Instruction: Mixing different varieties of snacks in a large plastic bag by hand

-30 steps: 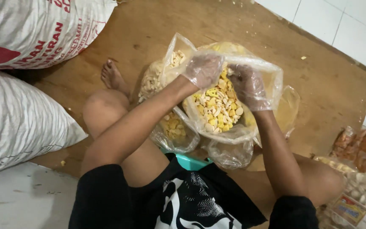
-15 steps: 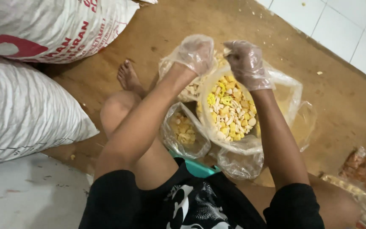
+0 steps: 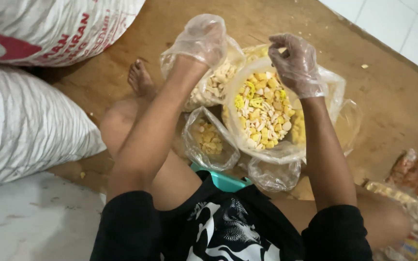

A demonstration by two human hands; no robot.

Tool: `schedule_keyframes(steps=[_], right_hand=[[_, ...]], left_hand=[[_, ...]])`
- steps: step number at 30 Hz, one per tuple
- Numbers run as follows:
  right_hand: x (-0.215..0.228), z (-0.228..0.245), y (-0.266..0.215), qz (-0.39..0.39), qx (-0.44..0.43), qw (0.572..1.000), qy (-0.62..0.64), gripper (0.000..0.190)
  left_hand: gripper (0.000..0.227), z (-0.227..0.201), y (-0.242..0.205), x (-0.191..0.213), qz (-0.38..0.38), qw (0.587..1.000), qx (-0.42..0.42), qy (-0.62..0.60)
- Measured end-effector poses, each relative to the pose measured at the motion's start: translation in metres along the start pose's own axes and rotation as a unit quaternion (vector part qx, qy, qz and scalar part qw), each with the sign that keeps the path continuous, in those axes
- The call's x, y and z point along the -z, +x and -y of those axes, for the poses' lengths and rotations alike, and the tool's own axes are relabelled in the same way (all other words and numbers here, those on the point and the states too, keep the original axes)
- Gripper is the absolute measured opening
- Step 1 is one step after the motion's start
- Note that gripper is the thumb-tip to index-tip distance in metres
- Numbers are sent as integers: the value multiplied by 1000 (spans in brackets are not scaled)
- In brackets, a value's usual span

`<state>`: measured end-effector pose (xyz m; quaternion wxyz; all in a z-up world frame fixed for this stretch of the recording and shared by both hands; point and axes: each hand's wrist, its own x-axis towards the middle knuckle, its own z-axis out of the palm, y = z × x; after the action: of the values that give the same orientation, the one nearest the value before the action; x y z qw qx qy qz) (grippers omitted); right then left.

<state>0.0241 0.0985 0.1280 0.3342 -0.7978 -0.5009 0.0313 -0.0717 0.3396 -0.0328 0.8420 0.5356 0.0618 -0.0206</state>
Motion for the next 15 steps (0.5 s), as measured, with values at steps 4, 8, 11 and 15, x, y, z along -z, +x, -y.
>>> schedule_keyframes(steps=[4, 8, 11, 15], right_hand=[[13, -26, -43, -53, -81, 995, -3, 13], [11, -73, -99, -91, -209, 974, 18, 13], [-7, -90, -133, -102, -272, 954, 77, 16], [-42, -128, -174, -26, -361, 932, 33, 21]], left_hand=[[14, -3, -3, -11, 34, 999, 15, -40], [14, 0, 20, -43, 62, 994, 39, -79], [14, 5, 15, -69, 86, 990, 51, -104], [14, 19, 23, -115, 102, 982, 86, -133]])
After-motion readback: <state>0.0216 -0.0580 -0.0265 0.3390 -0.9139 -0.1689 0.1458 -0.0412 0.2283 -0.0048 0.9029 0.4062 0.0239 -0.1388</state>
